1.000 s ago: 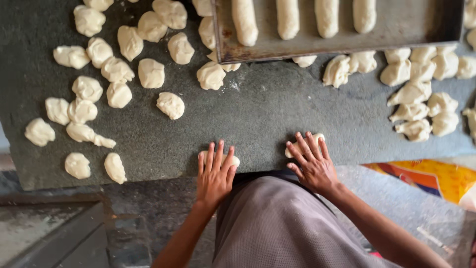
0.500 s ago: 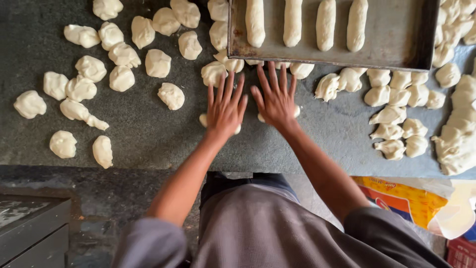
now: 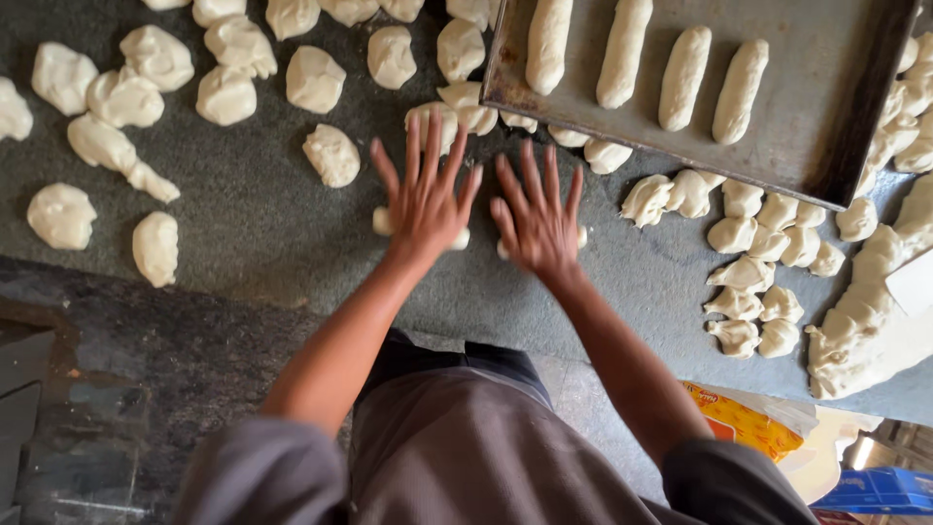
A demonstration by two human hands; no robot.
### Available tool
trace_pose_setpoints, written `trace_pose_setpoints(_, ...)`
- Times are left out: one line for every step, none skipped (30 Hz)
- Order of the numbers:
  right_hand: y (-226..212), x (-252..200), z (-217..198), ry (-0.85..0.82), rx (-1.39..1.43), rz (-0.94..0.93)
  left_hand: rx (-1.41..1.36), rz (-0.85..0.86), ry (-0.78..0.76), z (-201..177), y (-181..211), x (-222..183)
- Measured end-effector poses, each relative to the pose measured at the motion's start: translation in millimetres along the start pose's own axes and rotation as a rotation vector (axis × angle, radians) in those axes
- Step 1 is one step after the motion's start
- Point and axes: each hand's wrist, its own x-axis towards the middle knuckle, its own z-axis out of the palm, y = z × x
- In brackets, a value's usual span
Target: The person rolls small portions of dough into long cylindrical shapes on a dark countertop and places them in neat rows onto a metal baking tray.
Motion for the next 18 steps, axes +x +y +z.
trace_pose_setpoints(0, 19, 3, 0.024, 0.009, 0.01, -0.011, 0.007, 0.055, 0, 2, 21)
trace_pose_setpoints(2, 34, 2, 0.056, 0.015, 0.021, -0.021, 0.019, 0.119, -1, 7, 36)
trace_pose_setpoints(3, 43, -1, 0.051, 0.014, 0.029, -0.002, 0.074, 0.166, -2, 12, 43)
trace_pose_setpoints(0, 47, -5, 0.049, 0.018, 0.034, 0.023, 0.126, 0.215, -7, 12, 41)
trace_pose_setpoints(-3, 44, -11, 0.048, 0.023, 0.039, 0.05, 0.179, 0.264, -11, 11, 32)
trace_pose_setpoints(-6, 35, -17, 0.048, 0.036, 0.019, 0.041, 0.192, 0.24, -15, 8, 15)
trace_pose_setpoints(-9, 19, -22, 0.048, 0.05, -0.001, 0.033, 0.205, 0.216, -16, 6, -11)
trace_pose_setpoints(-10, -3, -27, 0.047, 0.06, -0.017, 0.013, 0.216, 0.17, -17, 2, -39)
trace_pose_setpoints(-11, -27, -30, 0.029, 0.05, -0.021, -0.006, 0.226, 0.123, -16, -4, -70)
trace_pose_setpoints(-10, -58, -31, 0.004, 0.039, -0.027, 0.015, 0.235, 0.045, -13, -10, -103)
trace_pose_setpoints(-8, -88, -30, -0.017, 0.085, -0.044, -0.033, 0.261, 0.045, -10, -17, -133)
trace_pose_setpoints(-7, -117, -28, -0.036, 0.089, -0.054, -0.079, 0.287, 0.044, -9, -26, -158)
trace_pose_setpoints(-5, -141, -24, -0.054, 0.093, -0.063, -0.075, 0.287, 0.029, -7, -34, -177)
trace_pose_setpoints(-1, -160, -20, -0.047, 0.079, -0.068, -0.072, 0.289, 0.012, -6, -39, -186)
trace_pose_setpoints(3, -171, -15, -0.041, 0.066, -0.072, -0.026, 0.292, 0.002, -4, -42, -187)
trace_pose_setpoints(6, -176, -12, -0.055, 0.064, -0.074, 0.016, 0.294, -0.014, -4, -41, -184)
trace_pose_setpoints(6, -171, -9, -0.07, 0.062, -0.076, 0.058, 0.297, -0.031, -5, -40, -169)
trace_pose_setpoints(7, -151, -4, -0.074, 0.059, -0.08, 0.058, 0.276, 0.06, -6, -38, -146)
